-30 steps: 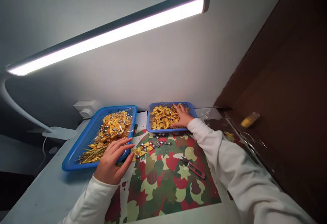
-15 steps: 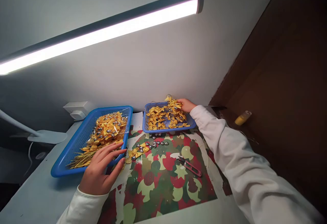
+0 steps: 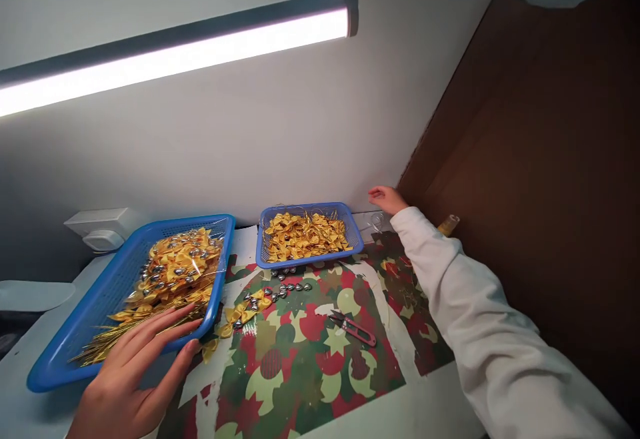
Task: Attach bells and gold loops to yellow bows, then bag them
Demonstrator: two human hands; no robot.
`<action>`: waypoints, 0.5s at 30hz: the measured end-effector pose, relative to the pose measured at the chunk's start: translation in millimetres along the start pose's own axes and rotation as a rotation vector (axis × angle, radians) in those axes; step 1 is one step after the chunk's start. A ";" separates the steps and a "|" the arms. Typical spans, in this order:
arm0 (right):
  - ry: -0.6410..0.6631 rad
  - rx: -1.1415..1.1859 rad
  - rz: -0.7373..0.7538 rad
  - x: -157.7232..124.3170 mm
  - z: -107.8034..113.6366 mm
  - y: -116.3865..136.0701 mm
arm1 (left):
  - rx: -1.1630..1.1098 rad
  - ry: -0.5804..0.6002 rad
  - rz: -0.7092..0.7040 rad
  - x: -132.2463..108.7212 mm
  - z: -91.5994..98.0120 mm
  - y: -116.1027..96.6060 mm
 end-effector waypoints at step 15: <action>0.063 -0.292 -0.064 -39.9 -46.7 -69.5 | 0.030 -0.016 -0.109 1.4 2.7 -25.4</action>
Point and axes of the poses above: each hand's wrist, its own x-axis towards the middle knuckle, its own z-axis out of the back of the hand, y = z × x, the point moved 2 cm from there along x, towards the middle knuckle, and after that the axes turned 7 degrees about -y, right-handed, at the moved point
